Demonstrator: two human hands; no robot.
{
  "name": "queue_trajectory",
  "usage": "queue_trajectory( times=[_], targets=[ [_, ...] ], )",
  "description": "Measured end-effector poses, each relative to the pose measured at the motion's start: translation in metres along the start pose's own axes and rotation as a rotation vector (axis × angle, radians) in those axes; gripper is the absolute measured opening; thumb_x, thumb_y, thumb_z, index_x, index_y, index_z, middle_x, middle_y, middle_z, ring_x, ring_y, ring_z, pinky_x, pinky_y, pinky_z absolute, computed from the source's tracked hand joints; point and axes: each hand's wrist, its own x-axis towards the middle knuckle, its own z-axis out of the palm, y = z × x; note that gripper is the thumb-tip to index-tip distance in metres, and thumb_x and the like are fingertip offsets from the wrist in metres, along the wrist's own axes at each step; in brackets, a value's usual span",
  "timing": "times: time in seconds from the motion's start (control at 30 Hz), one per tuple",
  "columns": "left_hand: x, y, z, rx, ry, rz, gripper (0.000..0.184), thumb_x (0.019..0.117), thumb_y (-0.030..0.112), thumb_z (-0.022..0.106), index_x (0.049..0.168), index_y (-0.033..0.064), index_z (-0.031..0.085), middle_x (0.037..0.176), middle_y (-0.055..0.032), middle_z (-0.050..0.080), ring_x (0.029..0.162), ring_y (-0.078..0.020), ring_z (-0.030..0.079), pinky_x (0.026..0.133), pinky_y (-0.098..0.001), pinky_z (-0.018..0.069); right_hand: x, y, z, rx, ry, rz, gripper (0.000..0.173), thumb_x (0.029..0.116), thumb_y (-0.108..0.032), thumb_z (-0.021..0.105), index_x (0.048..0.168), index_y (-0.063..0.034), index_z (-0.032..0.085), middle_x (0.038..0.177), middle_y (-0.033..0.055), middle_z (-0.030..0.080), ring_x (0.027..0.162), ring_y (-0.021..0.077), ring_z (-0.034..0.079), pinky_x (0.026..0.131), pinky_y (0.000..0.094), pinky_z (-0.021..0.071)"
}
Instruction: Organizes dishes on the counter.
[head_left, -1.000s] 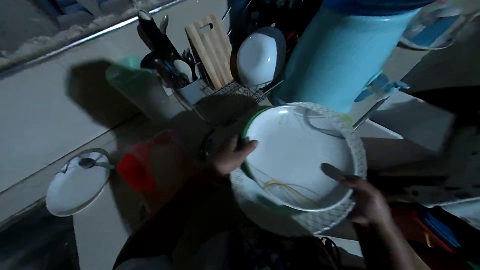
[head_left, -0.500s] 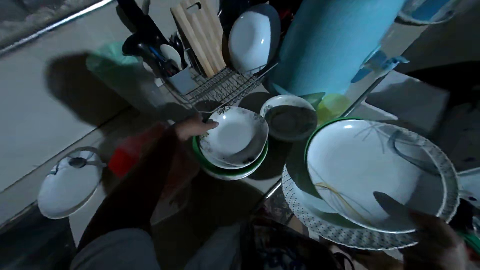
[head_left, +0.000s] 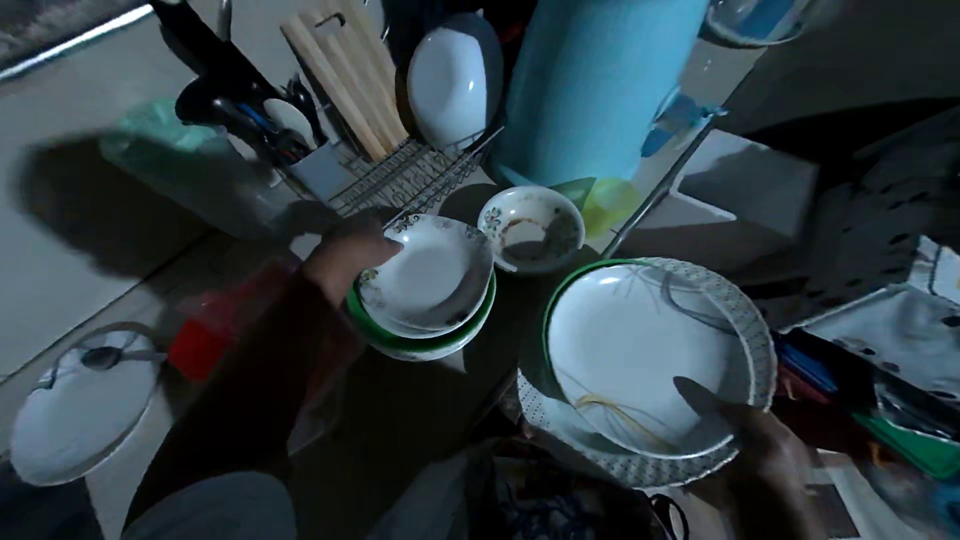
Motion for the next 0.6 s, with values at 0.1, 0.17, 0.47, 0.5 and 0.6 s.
queue_trajectory(
  times=[0.1,0.17,0.47,0.5,0.6],
  targets=[
    [-0.034,0.057,0.003,0.066,0.075,0.201,0.051,0.1031,0.039,0.059,0.118,-0.0098,0.065,0.121,-0.0343,0.062,0.120,-0.0514,0.057,0.100,-0.0698,0.0422,0.010,0.007,-0.003,-0.019,-0.025,0.033,0.028,0.0901,-0.003,0.039,0.112,-0.0100,0.055,0.085,-0.0120,0.071,0.079,-0.0028,0.069,0.072,0.0193,0.0606],
    [-0.050,0.101,0.012,0.107,0.011,0.332,0.047,0.1028,0.036,0.061,0.122,-0.0063,0.064,0.123,-0.0287,0.064,0.121,-0.0457,0.059,0.100,-0.0639,0.0446,0.013,0.010,-0.002,-0.038,-0.007,0.061,0.024,0.0920,-0.002,0.040,0.105,-0.0109,0.057,0.078,-0.0125,0.070,0.073,-0.0035,0.068,0.068,0.0182,0.0597],
    [0.010,0.190,0.103,0.311,0.044,0.571,0.041,0.0952,0.004,0.063,0.136,0.0043,0.062,0.134,-0.0226,0.059,0.128,-0.0426,0.053,0.113,-0.0618,0.0306,0.027,0.018,0.005,0.048,-0.101,0.151,0.026,0.0903,-0.001,0.042,0.112,-0.0067,0.054,0.082,-0.0053,0.070,0.073,0.0020,0.070,0.065,0.0225,0.0609],
    [0.011,0.192,0.108,0.309,0.055,0.563,0.040,0.0971,0.003,0.060,0.137,0.0044,0.060,0.134,-0.0233,0.059,0.125,-0.0429,0.055,0.111,-0.0604,0.0346,0.029,0.019,0.004,0.065,-0.115,0.157,0.027,0.0899,-0.001,0.042,0.114,-0.0064,0.053,0.083,-0.0045,0.071,0.073,0.0028,0.070,0.066,0.0233,0.0613],
    [0.007,0.194,0.108,0.333,0.050,0.579,0.035,0.0993,0.002,0.056,0.134,0.0026,0.061,0.129,-0.0246,0.061,0.119,-0.0438,0.059,0.098,-0.0596,0.0473,0.032,0.023,0.001,0.079,-0.137,0.174,0.031,0.0905,0.000,0.043,0.120,-0.0046,0.051,0.086,-0.0026,0.071,0.075,0.0045,0.071,0.067,0.0253,0.0622]
  ],
)
